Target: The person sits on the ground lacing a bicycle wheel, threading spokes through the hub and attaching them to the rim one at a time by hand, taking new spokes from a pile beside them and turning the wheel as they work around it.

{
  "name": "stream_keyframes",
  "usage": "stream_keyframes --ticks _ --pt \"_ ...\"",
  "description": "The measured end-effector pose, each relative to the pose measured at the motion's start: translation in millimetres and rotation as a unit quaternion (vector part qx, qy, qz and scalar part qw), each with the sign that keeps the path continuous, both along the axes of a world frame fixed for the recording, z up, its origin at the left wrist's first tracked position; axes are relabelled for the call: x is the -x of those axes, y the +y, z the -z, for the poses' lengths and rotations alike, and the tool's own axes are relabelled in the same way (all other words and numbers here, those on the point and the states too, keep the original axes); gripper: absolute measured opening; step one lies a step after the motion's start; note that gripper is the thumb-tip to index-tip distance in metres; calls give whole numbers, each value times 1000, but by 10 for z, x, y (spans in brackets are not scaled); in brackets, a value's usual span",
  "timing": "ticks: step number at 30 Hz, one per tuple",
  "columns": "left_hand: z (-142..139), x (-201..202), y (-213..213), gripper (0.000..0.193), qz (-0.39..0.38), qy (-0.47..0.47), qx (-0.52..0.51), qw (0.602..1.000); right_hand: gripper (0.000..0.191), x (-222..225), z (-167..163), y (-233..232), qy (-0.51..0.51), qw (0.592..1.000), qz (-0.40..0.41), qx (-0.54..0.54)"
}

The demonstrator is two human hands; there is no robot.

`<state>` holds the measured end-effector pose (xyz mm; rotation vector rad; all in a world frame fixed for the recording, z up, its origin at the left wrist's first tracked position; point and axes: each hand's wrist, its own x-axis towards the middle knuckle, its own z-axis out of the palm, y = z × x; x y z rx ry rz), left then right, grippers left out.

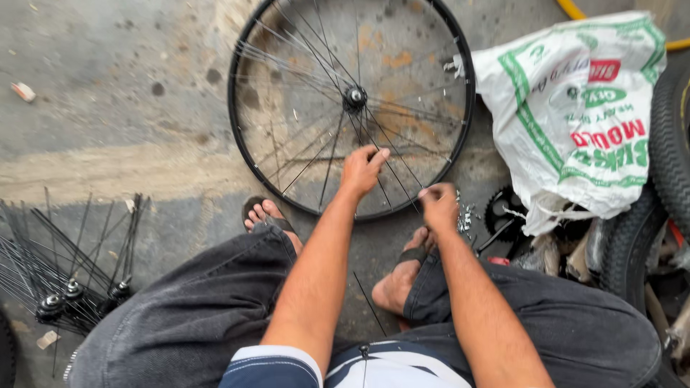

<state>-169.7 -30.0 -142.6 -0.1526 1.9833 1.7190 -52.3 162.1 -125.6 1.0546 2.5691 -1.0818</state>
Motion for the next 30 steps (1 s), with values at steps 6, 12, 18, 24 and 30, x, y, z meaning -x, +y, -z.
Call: stream_keyframes --ticks 6,12,18,24,30 --pt "-338 115 135 40 37 35 261 964 37 150 -4 258 36 910 259 320" --pt "-414 160 176 39 47 2 265 963 28 132 -73 243 47 915 248 315" --pt "-344 165 141 35 70 5 256 964 28 126 -156 260 55 923 242 294" --pt "-361 125 159 33 66 10 256 964 28 98 -226 244 56 924 235 295" --pt "-344 93 213 32 46 -21 238 970 30 82 -234 252 53 924 235 298"
